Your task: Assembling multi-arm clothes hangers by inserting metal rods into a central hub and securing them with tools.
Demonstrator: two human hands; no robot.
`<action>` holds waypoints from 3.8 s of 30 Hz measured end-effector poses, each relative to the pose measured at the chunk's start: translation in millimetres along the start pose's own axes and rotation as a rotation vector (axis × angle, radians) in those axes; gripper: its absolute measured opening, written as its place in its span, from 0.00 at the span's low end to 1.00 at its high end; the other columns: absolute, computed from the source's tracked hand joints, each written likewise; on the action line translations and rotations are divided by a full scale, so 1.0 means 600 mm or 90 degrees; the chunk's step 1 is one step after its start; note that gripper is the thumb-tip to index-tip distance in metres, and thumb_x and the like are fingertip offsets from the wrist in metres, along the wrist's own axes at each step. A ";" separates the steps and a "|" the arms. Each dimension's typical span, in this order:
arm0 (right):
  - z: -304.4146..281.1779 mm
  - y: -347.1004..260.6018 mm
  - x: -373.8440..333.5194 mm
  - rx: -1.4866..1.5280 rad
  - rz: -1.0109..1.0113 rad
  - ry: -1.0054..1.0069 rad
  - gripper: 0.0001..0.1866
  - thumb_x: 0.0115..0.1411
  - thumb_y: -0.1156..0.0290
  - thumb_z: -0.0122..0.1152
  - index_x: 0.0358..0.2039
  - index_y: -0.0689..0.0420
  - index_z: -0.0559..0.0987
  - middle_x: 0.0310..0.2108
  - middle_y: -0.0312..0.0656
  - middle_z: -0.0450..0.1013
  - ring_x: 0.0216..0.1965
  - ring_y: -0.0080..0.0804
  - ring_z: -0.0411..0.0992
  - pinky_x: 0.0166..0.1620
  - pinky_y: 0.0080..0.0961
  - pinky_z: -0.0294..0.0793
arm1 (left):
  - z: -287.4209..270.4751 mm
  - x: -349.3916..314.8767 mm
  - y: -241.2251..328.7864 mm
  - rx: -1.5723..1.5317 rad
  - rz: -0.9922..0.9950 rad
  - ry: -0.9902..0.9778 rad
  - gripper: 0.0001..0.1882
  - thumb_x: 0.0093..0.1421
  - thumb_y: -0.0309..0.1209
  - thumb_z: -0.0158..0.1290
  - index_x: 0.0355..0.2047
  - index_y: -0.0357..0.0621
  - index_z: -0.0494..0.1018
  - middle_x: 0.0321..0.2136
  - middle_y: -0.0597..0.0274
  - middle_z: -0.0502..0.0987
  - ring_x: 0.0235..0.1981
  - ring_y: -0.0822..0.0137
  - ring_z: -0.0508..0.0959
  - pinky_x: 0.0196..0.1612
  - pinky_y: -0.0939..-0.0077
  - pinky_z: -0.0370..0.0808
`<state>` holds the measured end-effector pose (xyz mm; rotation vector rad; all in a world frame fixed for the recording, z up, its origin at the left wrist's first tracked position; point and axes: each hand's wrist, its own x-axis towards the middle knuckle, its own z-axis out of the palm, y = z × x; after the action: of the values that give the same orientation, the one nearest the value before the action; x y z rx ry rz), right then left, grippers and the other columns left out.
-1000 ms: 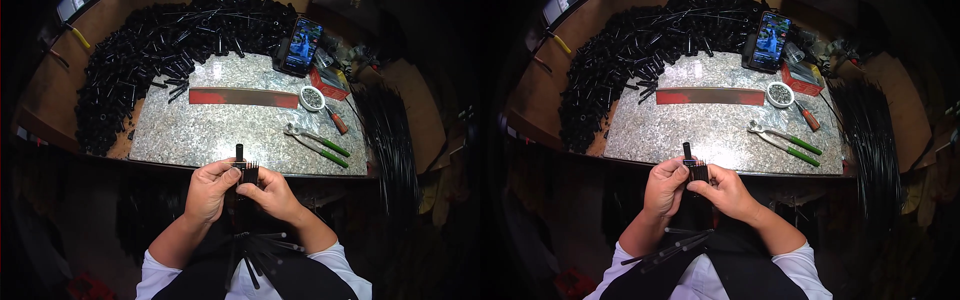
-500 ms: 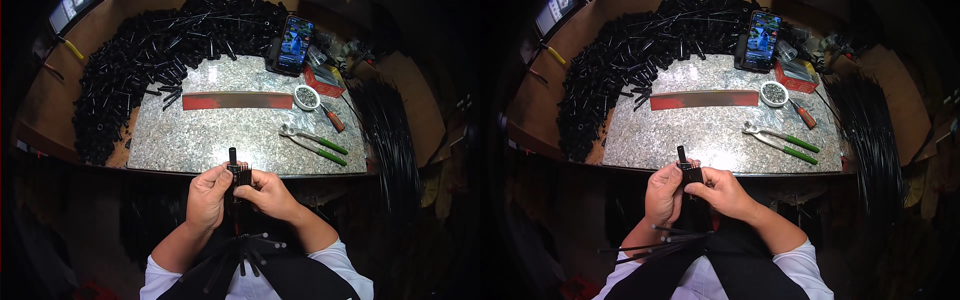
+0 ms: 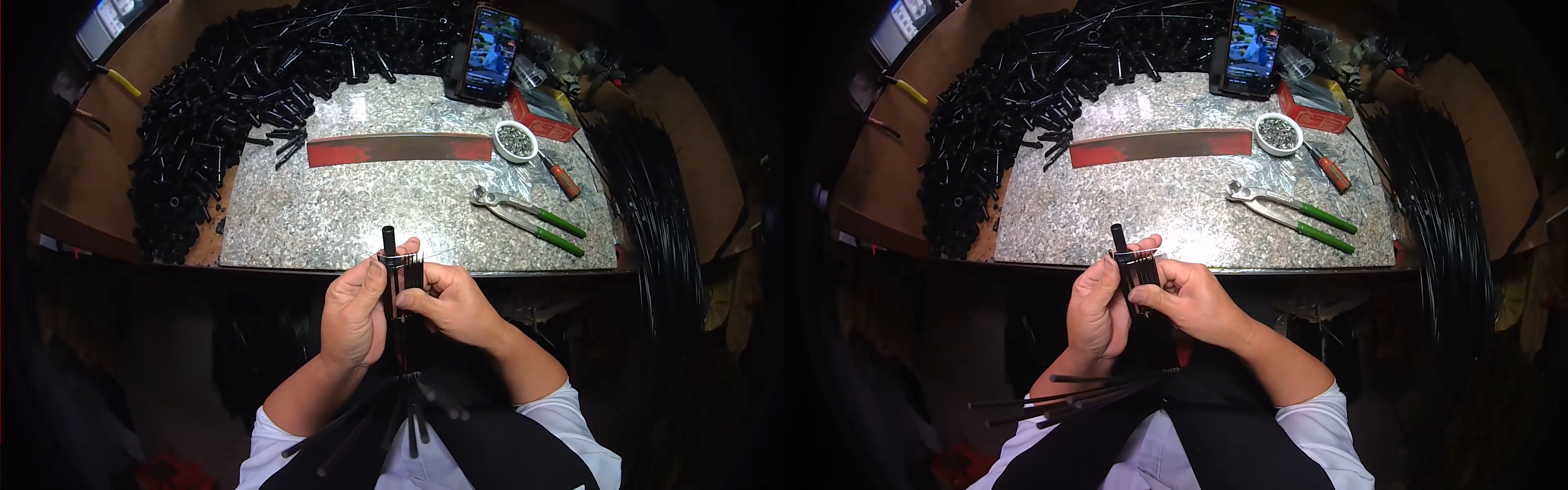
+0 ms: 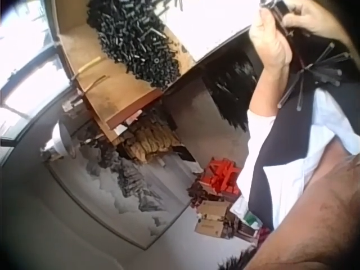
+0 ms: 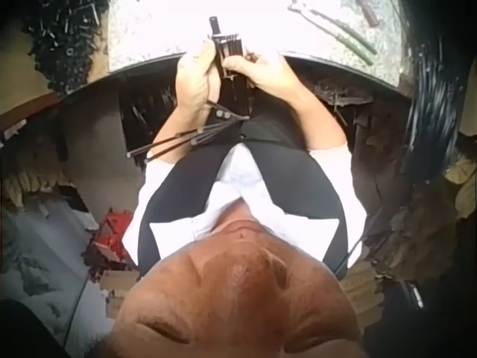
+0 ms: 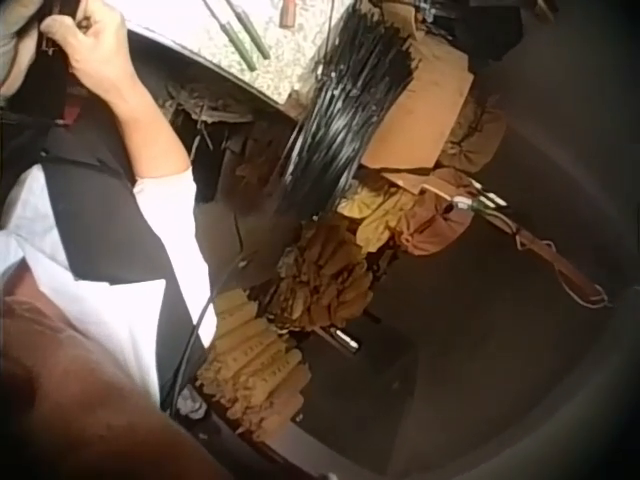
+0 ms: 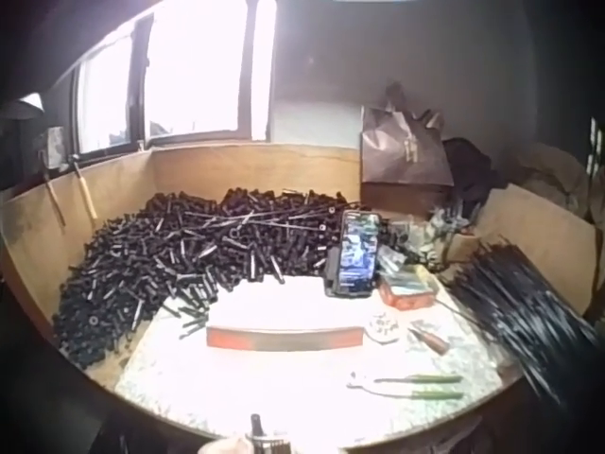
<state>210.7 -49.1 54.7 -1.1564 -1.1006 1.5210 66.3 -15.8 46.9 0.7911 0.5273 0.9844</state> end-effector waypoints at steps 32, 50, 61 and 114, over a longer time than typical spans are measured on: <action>-0.025 0.018 0.015 0.042 0.004 -0.073 0.14 0.60 0.61 0.61 0.26 0.60 0.76 0.18 0.30 0.70 0.15 0.13 0.62 0.17 0.14 0.58 | -0.003 0.005 -0.007 -0.062 0.011 0.017 0.18 0.67 0.35 0.43 0.47 0.31 0.71 0.51 0.42 0.70 0.57 0.56 0.68 0.61 0.62 0.61; -0.024 0.015 0.017 0.006 -0.003 -0.055 0.16 0.60 0.61 0.60 0.24 0.60 0.76 0.16 0.29 0.68 0.14 0.13 0.62 0.17 0.14 0.57 | -0.009 0.010 -0.011 -0.025 0.015 -0.006 0.21 0.68 0.37 0.40 0.49 0.30 0.67 0.50 0.43 0.71 0.51 0.57 0.72 0.57 0.63 0.66; -0.019 0.017 0.015 0.015 -0.021 -0.014 0.14 0.59 0.65 0.62 0.23 0.62 0.77 0.16 0.28 0.66 0.20 0.10 0.60 0.21 0.15 0.58 | -0.013 0.015 -0.017 -0.020 0.019 0.036 0.19 0.67 0.36 0.43 0.48 0.30 0.68 0.47 0.46 0.73 0.47 0.59 0.75 0.54 0.66 0.69; -0.023 -0.019 -0.023 -0.240 -0.007 -0.107 0.18 0.66 0.62 0.47 0.30 0.66 0.75 0.17 0.41 0.69 0.20 0.27 0.70 0.25 0.26 0.68 | 0.026 -0.010 0.000 -0.048 -0.011 -0.092 0.19 0.69 0.34 0.37 0.51 0.30 0.62 0.48 0.42 0.72 0.53 0.57 0.71 0.58 0.64 0.64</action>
<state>228.0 -58.6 65.8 -1.2848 -1.5544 1.4604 74.3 -26.6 56.8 0.7817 0.3698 0.9181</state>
